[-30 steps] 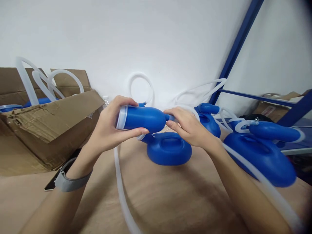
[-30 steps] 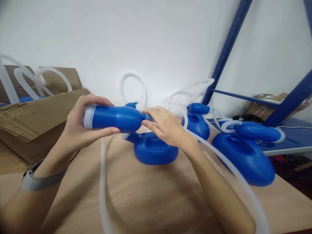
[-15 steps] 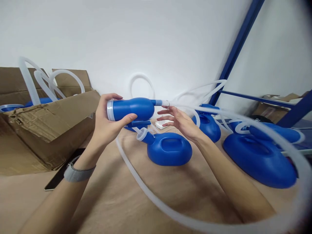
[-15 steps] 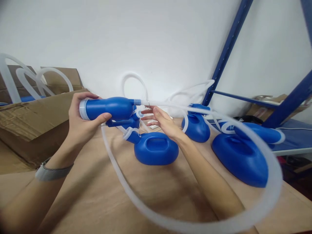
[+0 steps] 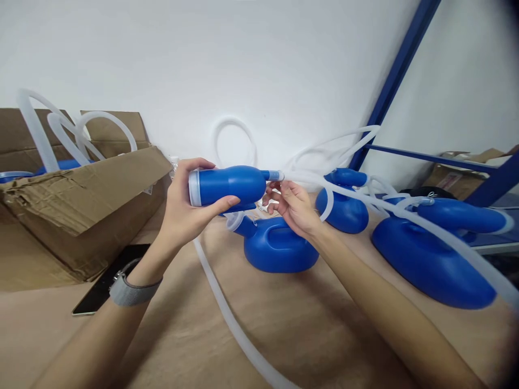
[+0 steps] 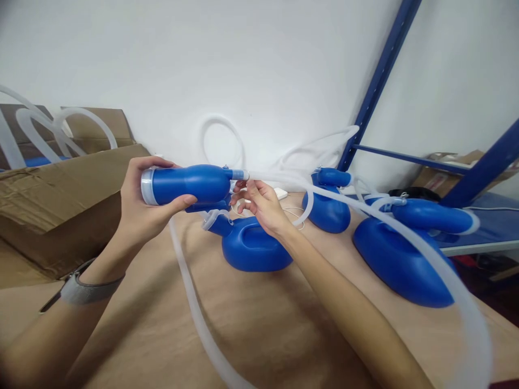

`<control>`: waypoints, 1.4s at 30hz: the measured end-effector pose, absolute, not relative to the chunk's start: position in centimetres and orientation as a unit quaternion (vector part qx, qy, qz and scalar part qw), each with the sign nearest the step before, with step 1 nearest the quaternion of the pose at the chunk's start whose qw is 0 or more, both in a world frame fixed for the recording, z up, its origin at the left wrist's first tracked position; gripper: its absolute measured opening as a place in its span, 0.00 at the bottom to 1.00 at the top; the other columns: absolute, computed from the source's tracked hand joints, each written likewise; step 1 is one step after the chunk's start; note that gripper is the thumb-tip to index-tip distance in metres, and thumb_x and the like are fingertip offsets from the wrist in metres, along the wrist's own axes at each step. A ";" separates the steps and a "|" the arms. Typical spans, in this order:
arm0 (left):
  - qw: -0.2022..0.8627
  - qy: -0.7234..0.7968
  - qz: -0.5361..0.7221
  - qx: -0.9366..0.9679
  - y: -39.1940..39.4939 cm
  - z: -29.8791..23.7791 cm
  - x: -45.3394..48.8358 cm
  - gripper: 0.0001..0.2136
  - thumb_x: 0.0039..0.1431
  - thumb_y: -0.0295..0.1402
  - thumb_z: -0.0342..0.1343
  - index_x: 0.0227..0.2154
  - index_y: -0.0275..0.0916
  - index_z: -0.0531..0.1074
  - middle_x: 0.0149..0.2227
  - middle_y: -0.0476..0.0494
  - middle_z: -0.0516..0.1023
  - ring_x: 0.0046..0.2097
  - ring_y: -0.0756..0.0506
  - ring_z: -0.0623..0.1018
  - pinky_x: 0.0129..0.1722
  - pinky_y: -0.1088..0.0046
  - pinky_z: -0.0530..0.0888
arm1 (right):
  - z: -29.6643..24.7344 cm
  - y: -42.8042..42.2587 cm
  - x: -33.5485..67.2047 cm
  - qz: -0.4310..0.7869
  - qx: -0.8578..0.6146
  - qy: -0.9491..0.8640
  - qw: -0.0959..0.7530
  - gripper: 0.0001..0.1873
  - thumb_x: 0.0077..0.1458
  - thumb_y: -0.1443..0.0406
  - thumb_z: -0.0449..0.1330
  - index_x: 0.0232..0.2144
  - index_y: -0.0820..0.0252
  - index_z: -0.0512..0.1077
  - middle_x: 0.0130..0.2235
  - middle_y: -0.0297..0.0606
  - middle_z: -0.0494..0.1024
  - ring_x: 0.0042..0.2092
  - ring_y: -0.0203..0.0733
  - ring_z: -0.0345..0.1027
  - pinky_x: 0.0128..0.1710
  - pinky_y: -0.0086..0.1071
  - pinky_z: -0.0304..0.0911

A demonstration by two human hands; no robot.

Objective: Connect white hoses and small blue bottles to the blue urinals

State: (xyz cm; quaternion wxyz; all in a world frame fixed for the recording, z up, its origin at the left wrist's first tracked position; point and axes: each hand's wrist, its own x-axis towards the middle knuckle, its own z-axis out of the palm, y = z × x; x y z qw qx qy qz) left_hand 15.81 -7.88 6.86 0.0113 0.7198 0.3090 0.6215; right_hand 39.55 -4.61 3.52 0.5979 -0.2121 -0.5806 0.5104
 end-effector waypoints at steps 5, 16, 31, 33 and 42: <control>0.003 0.305 0.610 0.731 -7.9 6.8 15.7 0.26 0.49 0.43 0.75 0.47 0.50 0.70 0.46 0.45 0.78 0.48 0.37 0.79 0.49 0.50 0.77 | 3.2 -5.0 38.6 0.493 -0.210 -0.578 0.615 0.28 0.50 0.40 0.71 0.34 0.57 0.73 0.33 0.34 0.76 0.31 0.36 0.72 0.28 0.31 0.68; -0.036 0.270 0.600 0.752 -6.9 6.0 15.6 0.29 0.48 0.44 0.76 0.49 0.48 0.68 0.46 0.46 0.76 0.49 0.38 0.79 0.51 0.54 0.76 | 3.2 -5.4 37.7 0.402 -0.244 -0.559 0.683 0.26 0.51 0.41 0.71 0.29 0.57 0.75 0.28 0.32 0.73 0.28 0.35 0.68 0.33 0.32 0.70; -0.110 0.230 0.583 0.772 -6.3 5.9 14.8 0.31 0.48 0.49 0.76 0.49 0.48 0.66 0.47 0.45 0.75 0.51 0.37 0.77 0.53 0.52 0.76 | 4.5 -6.3 38.7 0.392 -0.283 -0.596 0.641 0.24 0.53 0.45 0.71 0.29 0.60 0.78 0.27 0.33 0.74 0.28 0.35 0.69 0.31 0.32 0.70; -0.107 0.232 0.584 0.771 -6.5 5.7 15.1 0.30 0.48 0.47 0.76 0.48 0.48 0.67 0.47 0.45 0.76 0.51 0.38 0.77 0.53 0.52 0.76 | 4.2 -6.1 38.5 0.375 -0.283 -0.594 0.653 0.24 0.53 0.44 0.71 0.29 0.59 0.78 0.27 0.33 0.74 0.28 0.35 0.69 0.31 0.32 0.70; 0.000 0.331 0.615 0.716 -6.7 4.6 16.4 0.27 0.48 0.46 0.74 0.47 0.47 0.68 0.45 0.48 0.75 0.48 0.39 0.78 0.48 0.57 0.77 | 3.7 -5.6 38.4 0.341 -0.282 -0.602 0.665 0.24 0.54 0.43 0.70 0.29 0.58 0.78 0.27 0.33 0.75 0.27 0.36 0.69 0.32 0.33 0.71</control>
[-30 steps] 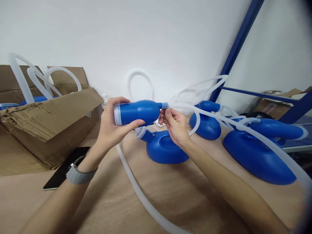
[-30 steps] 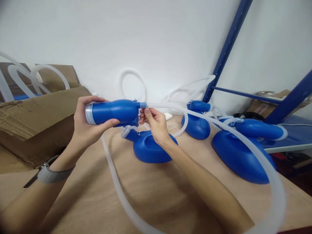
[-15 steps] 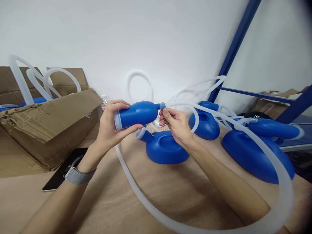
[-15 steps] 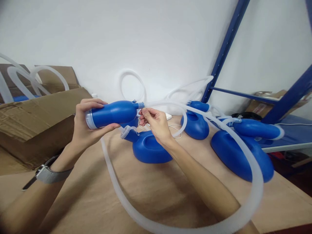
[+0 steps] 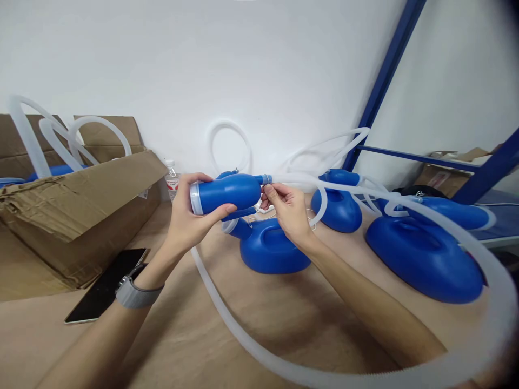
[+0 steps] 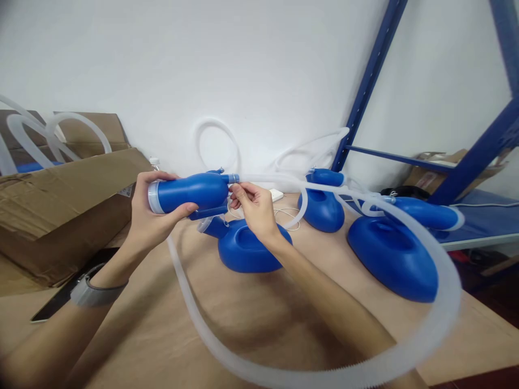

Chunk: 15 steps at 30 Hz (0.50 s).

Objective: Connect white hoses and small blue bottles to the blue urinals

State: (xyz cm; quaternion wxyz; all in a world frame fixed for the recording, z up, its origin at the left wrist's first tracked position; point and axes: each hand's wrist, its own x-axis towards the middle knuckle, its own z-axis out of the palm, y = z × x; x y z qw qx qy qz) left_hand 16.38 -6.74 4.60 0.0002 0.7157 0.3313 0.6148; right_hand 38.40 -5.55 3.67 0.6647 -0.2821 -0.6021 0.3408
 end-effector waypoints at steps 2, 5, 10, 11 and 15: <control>-0.007 0.330 0.607 0.723 -6.7 4.7 16.3 0.27 0.48 0.45 0.74 0.47 0.47 0.68 0.45 0.48 0.75 0.48 0.39 0.78 0.48 0.57 0.77 | 3.5 -5.3 38.4 0.346 -0.277 -0.600 0.666 0.24 0.54 0.44 0.70 0.29 0.58 0.77 0.26 0.33 0.75 0.27 0.36 0.69 0.32 0.33 0.71; -0.013 0.322 0.600 0.732 -6.6 4.8 16.2 0.28 0.48 0.45 0.74 0.47 0.47 0.67 0.45 0.48 0.75 0.48 0.39 0.78 0.48 0.58 0.77 | 3.3 -5.1 38.3 0.350 -0.276 -0.599 0.665 0.23 0.53 0.44 0.71 0.28 0.58 0.78 0.26 0.33 0.76 0.27 0.36 0.70 0.32 0.32 0.72; -0.050 0.305 0.593 0.743 -6.8 4.9 16.0 0.27 0.51 0.43 0.73 0.49 0.46 0.67 0.46 0.48 0.76 0.49 0.40 0.79 0.51 0.59 0.76 | 3.1 -4.9 38.2 0.368 -0.289 -0.592 0.657 0.26 0.51 0.41 0.70 0.30 0.58 0.78 0.28 0.33 0.78 0.30 0.38 0.74 0.36 0.33 0.75; -0.053 0.301 0.590 0.747 -6.9 5.0 16.0 0.27 0.51 0.43 0.73 0.49 0.46 0.67 0.46 0.48 0.76 0.49 0.40 0.79 0.51 0.59 0.76 | 3.0 -4.8 38.2 0.372 -0.289 -0.590 0.656 0.26 0.51 0.41 0.70 0.30 0.58 0.78 0.28 0.33 0.78 0.30 0.38 0.74 0.36 0.34 0.75; -0.054 0.296 0.583 0.754 -7.0 5.3 15.9 0.26 0.52 0.45 0.73 0.49 0.46 0.68 0.46 0.47 0.76 0.49 0.40 0.79 0.51 0.59 0.76 | 3.0 -4.7 38.3 0.368 -0.278 -0.591 0.661 0.26 0.50 0.41 0.71 0.28 0.57 0.78 0.28 0.33 0.79 0.30 0.38 0.74 0.35 0.33 0.75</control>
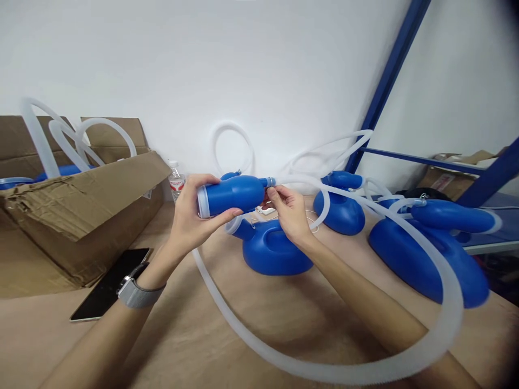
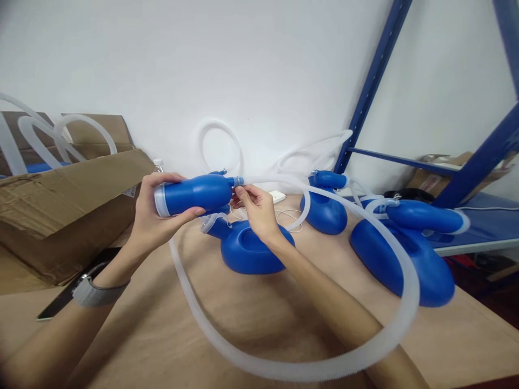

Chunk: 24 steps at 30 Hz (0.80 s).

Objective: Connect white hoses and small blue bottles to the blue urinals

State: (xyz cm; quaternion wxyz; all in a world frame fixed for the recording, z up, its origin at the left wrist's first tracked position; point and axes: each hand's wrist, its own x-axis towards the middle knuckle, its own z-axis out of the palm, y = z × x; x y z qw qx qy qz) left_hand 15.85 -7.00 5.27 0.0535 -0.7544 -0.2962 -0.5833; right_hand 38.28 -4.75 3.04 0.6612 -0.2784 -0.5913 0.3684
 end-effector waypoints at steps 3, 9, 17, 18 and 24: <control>0.044 -0.300 -0.591 -0.748 -6.9 5.2 15.8 0.28 0.51 0.48 0.73 0.49 0.47 0.67 0.46 0.47 0.76 0.50 0.39 0.79 0.52 0.57 0.76 | 3.2 -5.0 38.4 0.348 -0.269 -0.600 0.669 0.25 0.52 0.42 0.71 0.28 0.57 0.78 0.26 0.33 0.78 0.29 0.37 0.73 0.34 0.32 0.74; 0.000 -0.299 -0.615 -0.730 -6.8 4.6 16.1 0.29 0.49 0.49 0.74 0.49 0.48 0.67 0.47 0.47 0.76 0.50 0.38 0.79 0.53 0.54 0.77 | 3.4 -5.9 38.3 0.252 -0.291 -0.612 0.691 0.25 0.56 0.43 0.68 0.27 0.57 0.77 0.25 0.35 0.78 0.29 0.40 0.73 0.33 0.35 0.73; -0.035 -0.321 -0.614 -0.720 -6.8 4.8 16.1 0.27 0.49 0.50 0.73 0.46 0.47 0.68 0.45 0.48 0.76 0.46 0.40 0.78 0.46 0.55 0.79 | 3.4 -5.6 38.5 0.238 -0.301 -0.620 0.684 0.24 0.57 0.43 0.67 0.27 0.58 0.78 0.26 0.35 0.79 0.29 0.40 0.74 0.33 0.35 0.74; -0.036 -0.321 -0.614 -0.720 -6.8 4.8 16.1 0.27 0.49 0.50 0.73 0.46 0.47 0.68 0.45 0.48 0.76 0.46 0.40 0.78 0.46 0.56 0.79 | 3.5 -5.6 38.5 0.244 -0.298 -0.622 0.682 0.24 0.57 0.43 0.67 0.27 0.58 0.78 0.25 0.35 0.78 0.28 0.40 0.73 0.33 0.35 0.74; -0.013 -0.313 -0.615 -0.724 -7.1 4.7 16.5 0.27 0.50 0.47 0.74 0.48 0.47 0.68 0.46 0.48 0.76 0.48 0.40 0.78 0.49 0.57 0.78 | 3.6 -5.6 38.7 0.241 -0.301 -0.619 0.684 0.25 0.57 0.44 0.67 0.25 0.57 0.77 0.24 0.34 0.77 0.28 0.40 0.73 0.32 0.34 0.73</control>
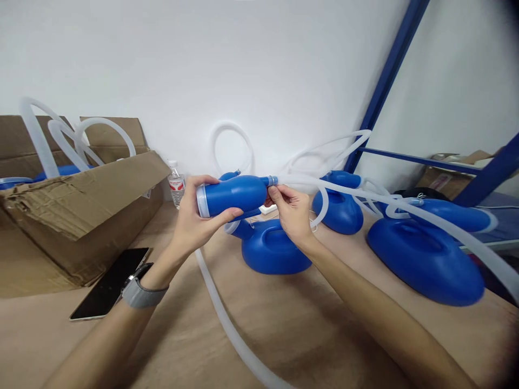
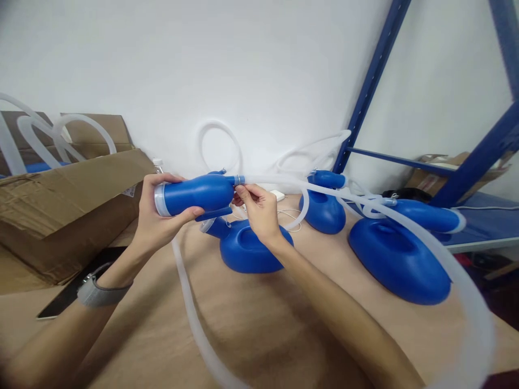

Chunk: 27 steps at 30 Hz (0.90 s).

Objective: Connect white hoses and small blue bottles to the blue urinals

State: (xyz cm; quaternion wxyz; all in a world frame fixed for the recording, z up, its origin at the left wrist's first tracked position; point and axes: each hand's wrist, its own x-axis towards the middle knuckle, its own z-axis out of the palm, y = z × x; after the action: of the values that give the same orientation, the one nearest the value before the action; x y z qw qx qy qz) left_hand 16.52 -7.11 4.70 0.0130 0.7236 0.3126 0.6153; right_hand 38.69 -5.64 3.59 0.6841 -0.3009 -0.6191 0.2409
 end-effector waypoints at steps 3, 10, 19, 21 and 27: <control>0.012 0.304 0.616 0.727 -7.1 4.4 16.7 0.27 0.51 0.46 0.74 0.48 0.47 0.67 0.47 0.47 0.76 0.49 0.40 0.78 0.49 0.59 0.77 | 3.6 -5.7 38.9 0.226 -0.309 -0.620 0.685 0.25 0.57 0.43 0.67 0.25 0.57 0.77 0.24 0.34 0.78 0.28 0.40 0.73 0.33 0.35 0.73; -0.003 0.306 0.606 0.735 -7.0 4.6 16.6 0.28 0.51 0.49 0.73 0.48 0.46 0.68 0.47 0.46 0.75 0.50 0.39 0.77 0.51 0.59 0.76 | 3.3 -5.2 38.5 0.260 -0.316 -0.608 0.680 0.27 0.54 0.40 0.67 0.27 0.57 0.77 0.26 0.35 0.79 0.30 0.41 0.75 0.34 0.35 0.74; 0.083 0.351 0.632 0.686 -7.0 5.2 16.6 0.27 0.48 0.47 0.72 0.48 0.46 0.69 0.49 0.45 0.75 0.48 0.40 0.78 0.43 0.63 0.79 | 3.2 -5.0 38.4 0.315 -0.298 -0.609 0.664 0.26 0.52 0.40 0.69 0.33 0.56 0.77 0.30 0.34 0.81 0.31 0.42 0.78 0.32 0.35 0.75; 0.103 0.359 0.633 0.678 -6.9 5.1 16.6 0.27 0.48 0.48 0.72 0.47 0.46 0.69 0.49 0.45 0.74 0.46 0.41 0.78 0.40 0.65 0.79 | 3.1 -4.9 38.4 0.323 -0.301 -0.606 0.662 0.26 0.50 0.41 0.70 0.34 0.56 0.78 0.32 0.35 0.82 0.34 0.43 0.79 0.36 0.37 0.77; 0.172 0.370 0.634 0.657 -6.8 4.9 16.6 0.26 0.48 0.47 0.73 0.45 0.46 0.70 0.47 0.47 0.72 0.41 0.45 0.76 0.35 0.71 0.78 | 2.9 -4.9 38.1 0.392 -0.251 -0.607 0.645 0.27 0.54 0.41 0.68 0.43 0.55 0.78 0.46 0.38 0.84 0.50 0.46 0.80 0.57 0.43 0.75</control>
State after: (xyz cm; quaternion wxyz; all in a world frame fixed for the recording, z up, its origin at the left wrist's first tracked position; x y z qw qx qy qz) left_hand 16.65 -6.84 4.91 0.1716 0.6573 0.3700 0.6337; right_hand 38.13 -4.95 2.86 0.6445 -0.2511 -0.6067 0.3918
